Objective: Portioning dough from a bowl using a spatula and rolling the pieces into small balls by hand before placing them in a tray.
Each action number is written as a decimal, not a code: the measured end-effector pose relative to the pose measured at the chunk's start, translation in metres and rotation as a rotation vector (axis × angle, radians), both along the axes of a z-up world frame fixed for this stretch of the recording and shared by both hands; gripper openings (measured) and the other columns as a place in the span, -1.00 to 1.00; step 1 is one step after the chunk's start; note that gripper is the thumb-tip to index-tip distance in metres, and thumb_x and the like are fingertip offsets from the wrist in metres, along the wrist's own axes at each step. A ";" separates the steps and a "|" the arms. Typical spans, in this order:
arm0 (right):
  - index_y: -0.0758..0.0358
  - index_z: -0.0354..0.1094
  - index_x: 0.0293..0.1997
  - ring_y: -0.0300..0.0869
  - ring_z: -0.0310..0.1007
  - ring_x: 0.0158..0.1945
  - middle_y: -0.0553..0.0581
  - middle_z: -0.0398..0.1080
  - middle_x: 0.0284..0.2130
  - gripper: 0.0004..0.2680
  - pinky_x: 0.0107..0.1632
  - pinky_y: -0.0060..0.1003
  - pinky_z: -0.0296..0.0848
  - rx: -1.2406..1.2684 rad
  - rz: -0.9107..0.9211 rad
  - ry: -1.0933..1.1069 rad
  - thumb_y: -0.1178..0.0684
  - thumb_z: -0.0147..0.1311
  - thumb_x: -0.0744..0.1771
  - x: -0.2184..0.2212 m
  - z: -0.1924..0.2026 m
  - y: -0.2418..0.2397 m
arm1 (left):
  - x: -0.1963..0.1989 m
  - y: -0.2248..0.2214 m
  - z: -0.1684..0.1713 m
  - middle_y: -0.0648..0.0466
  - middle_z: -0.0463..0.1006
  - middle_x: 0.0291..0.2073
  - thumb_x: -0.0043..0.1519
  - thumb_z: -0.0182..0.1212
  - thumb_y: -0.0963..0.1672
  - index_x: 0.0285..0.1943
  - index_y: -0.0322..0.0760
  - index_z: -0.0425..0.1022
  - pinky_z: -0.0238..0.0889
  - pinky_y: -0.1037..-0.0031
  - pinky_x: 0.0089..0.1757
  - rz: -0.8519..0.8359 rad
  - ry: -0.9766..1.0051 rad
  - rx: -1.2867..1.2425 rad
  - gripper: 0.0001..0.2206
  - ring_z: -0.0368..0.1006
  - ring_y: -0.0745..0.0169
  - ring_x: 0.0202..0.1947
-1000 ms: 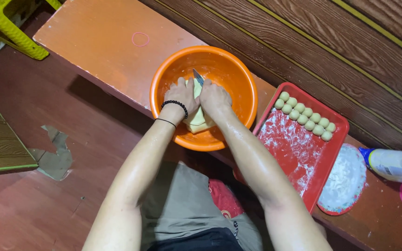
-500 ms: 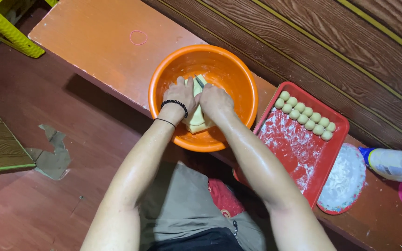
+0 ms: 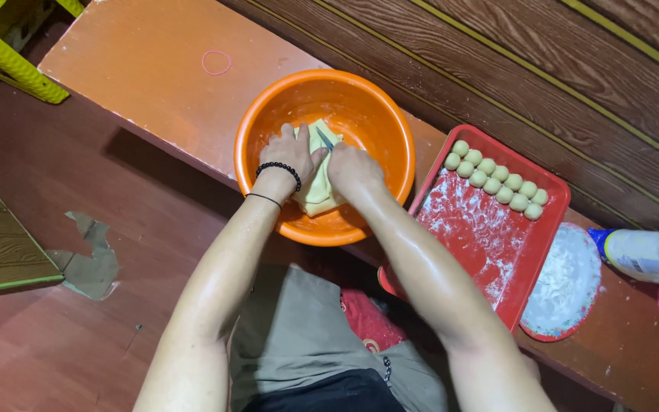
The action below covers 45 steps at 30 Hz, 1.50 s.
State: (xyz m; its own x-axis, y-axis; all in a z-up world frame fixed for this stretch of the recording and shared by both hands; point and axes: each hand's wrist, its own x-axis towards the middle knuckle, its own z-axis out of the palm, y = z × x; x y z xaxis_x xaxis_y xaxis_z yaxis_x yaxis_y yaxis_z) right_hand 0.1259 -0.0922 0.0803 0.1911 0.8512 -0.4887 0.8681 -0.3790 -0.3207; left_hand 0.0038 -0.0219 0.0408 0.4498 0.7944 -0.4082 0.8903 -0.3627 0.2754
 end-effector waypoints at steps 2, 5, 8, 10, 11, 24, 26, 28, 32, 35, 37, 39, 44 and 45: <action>0.50 0.32 0.05 0.45 0.44 0.12 0.56 0.46 -0.10 -0.65 0.14 0.33 0.41 0.018 -0.021 0.029 -0.03 -0.36 0.40 0.006 -0.028 0.011 | 0.000 0.001 -0.006 -0.12 0.23 0.15 0.38 -0.23 0.17 0.56 -0.24 0.05 0.29 0.01 0.09 -0.004 0.005 0.010 -0.34 0.32 -0.35 0.17; 0.50 0.32 0.04 0.45 0.45 0.11 0.55 0.46 -0.10 -0.65 0.11 0.34 0.43 0.039 0.005 0.030 0.00 -0.38 0.40 0.011 -0.035 0.012 | -0.001 0.000 -0.010 -0.12 0.23 0.15 0.38 -0.24 0.18 0.56 -0.23 0.04 0.28 0.01 0.08 -0.004 0.009 0.016 -0.34 0.32 -0.34 0.17; 0.53 0.35 0.03 0.45 0.46 0.09 0.56 0.47 -0.11 -0.65 0.08 0.33 0.45 0.015 0.063 0.010 0.09 -0.41 0.38 0.016 -0.009 -0.002 | 0.001 0.001 -0.006 -0.12 0.23 0.15 0.39 -0.25 0.18 0.56 -0.22 0.04 0.28 0.00 0.08 -0.008 0.003 0.012 -0.34 0.32 -0.35 0.17; 0.56 0.36 0.04 0.46 0.45 0.11 0.58 0.47 -0.09 -0.65 0.10 0.34 0.44 -0.026 0.073 0.023 0.13 -0.43 0.37 0.016 0.007 -0.013 | 0.002 0.000 -0.004 -0.12 0.23 0.15 0.39 -0.26 0.18 0.56 -0.23 0.04 0.28 0.00 0.08 -0.016 0.001 -0.001 -0.34 0.33 -0.35 0.17; 0.56 0.37 0.04 0.45 0.46 0.11 0.58 0.47 -0.09 -0.65 0.10 0.32 0.45 -0.035 0.061 0.024 0.13 -0.42 0.37 0.015 0.013 -0.016 | 0.004 0.001 -0.004 -0.12 0.24 0.15 0.39 -0.25 0.18 0.56 -0.23 0.04 0.29 0.00 0.08 -0.018 0.004 0.007 -0.34 0.33 -0.35 0.17; 0.54 0.46 -0.03 0.38 0.48 0.11 0.54 0.51 -0.11 -0.68 0.09 0.25 0.48 -0.102 0.081 0.010 0.18 -0.31 0.35 0.016 0.035 -0.022 | 0.010 -0.006 -0.005 -0.11 0.24 0.15 0.40 -0.30 0.18 0.56 -0.21 0.05 0.29 0.01 0.07 -0.018 0.022 0.002 -0.35 0.33 -0.34 0.16; 0.54 0.47 -0.03 0.37 0.49 0.11 0.53 0.51 -0.11 -0.69 0.08 0.24 0.49 -0.141 0.083 -0.021 0.17 -0.28 0.35 0.016 0.035 -0.025 | 0.012 -0.006 -0.003 -0.11 0.23 0.16 0.40 -0.30 0.18 0.56 -0.21 0.04 0.28 0.01 0.08 -0.014 0.024 -0.006 -0.35 0.32 -0.33 0.17; 0.53 0.48 -0.04 0.36 0.50 0.10 0.53 0.51 -0.10 -0.70 0.08 0.22 0.50 -0.184 0.085 -0.051 0.16 -0.26 0.35 0.016 0.023 -0.027 | 0.012 -0.007 -0.005 -0.11 0.22 0.17 0.40 -0.30 0.18 0.57 -0.21 0.02 0.27 0.01 0.09 -0.010 0.027 -0.020 -0.34 0.31 -0.33 0.18; 0.47 0.50 -0.07 0.29 0.52 0.09 0.44 0.54 -0.16 -0.68 0.08 0.22 0.50 -0.091 0.017 -0.057 0.14 -0.30 0.36 0.011 -0.015 -0.017 | 0.010 -0.005 -0.010 -0.12 0.23 0.17 0.40 -0.29 0.19 0.56 -0.22 0.05 0.28 0.00 0.08 -0.008 0.009 0.000 -0.34 0.32 -0.35 0.17; 0.46 0.50 -0.10 0.29 0.54 0.05 0.43 0.54 -0.20 -0.69 0.04 0.23 0.51 -0.045 -0.007 -0.051 0.13 -0.28 0.36 0.008 -0.021 -0.017 | 0.011 -0.008 -0.011 -0.11 0.24 0.17 0.40 -0.31 0.19 0.56 -0.21 0.05 0.28 0.00 0.07 -0.011 0.027 0.015 -0.34 0.32 -0.34 0.16; 0.47 0.49 -0.10 0.30 0.54 0.04 0.43 0.54 -0.21 -0.70 0.04 0.23 0.51 -0.025 -0.025 -0.046 0.13 -0.28 0.36 0.012 -0.011 -0.020 | 0.013 -0.006 -0.010 -0.11 0.24 0.16 0.40 -0.31 0.18 0.56 -0.21 0.06 0.29 0.01 0.06 -0.017 0.038 0.031 -0.35 0.32 -0.33 0.16; 0.50 0.50 -0.04 0.32 0.49 0.13 0.48 0.52 -0.10 -0.67 0.11 0.24 0.47 -0.106 0.025 -0.057 0.13 -0.30 0.36 0.019 0.000 -0.026 | 0.013 -0.005 -0.014 -0.12 0.24 0.16 0.41 -0.30 0.18 0.56 -0.21 0.06 0.29 -0.02 0.07 0.010 0.027 0.013 -0.35 0.33 -0.35 0.16; 0.48 0.50 -0.04 0.29 0.51 0.11 0.42 0.54 -0.12 -0.68 0.10 0.24 0.49 -0.099 0.030 -0.075 0.17 -0.31 0.36 0.015 0.004 -0.048 | 0.012 -0.009 -0.011 -0.14 0.23 0.19 0.41 -0.31 0.19 0.56 -0.21 0.06 0.27 -0.03 0.10 -0.013 0.033 0.019 -0.35 0.30 -0.37 0.20; 0.47 0.49 -0.03 0.27 0.51 0.12 0.41 0.54 -0.12 -0.69 0.10 0.21 0.50 -0.070 0.025 -0.059 0.20 -0.32 0.36 0.013 -0.001 -0.048 | 0.012 -0.009 -0.009 -0.15 0.23 0.20 0.41 -0.33 0.19 0.56 -0.20 0.05 0.27 -0.03 0.10 -0.016 0.032 0.020 -0.35 0.30 -0.37 0.21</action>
State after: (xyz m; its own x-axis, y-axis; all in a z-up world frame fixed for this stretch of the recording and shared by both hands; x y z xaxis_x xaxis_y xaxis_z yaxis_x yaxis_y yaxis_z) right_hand 0.1388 -0.1402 0.0797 0.2005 0.8202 -0.5358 0.8942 -0.3767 -0.2421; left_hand 0.0159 -0.0309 0.0320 0.4495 0.7954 -0.4065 0.8926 -0.3822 0.2391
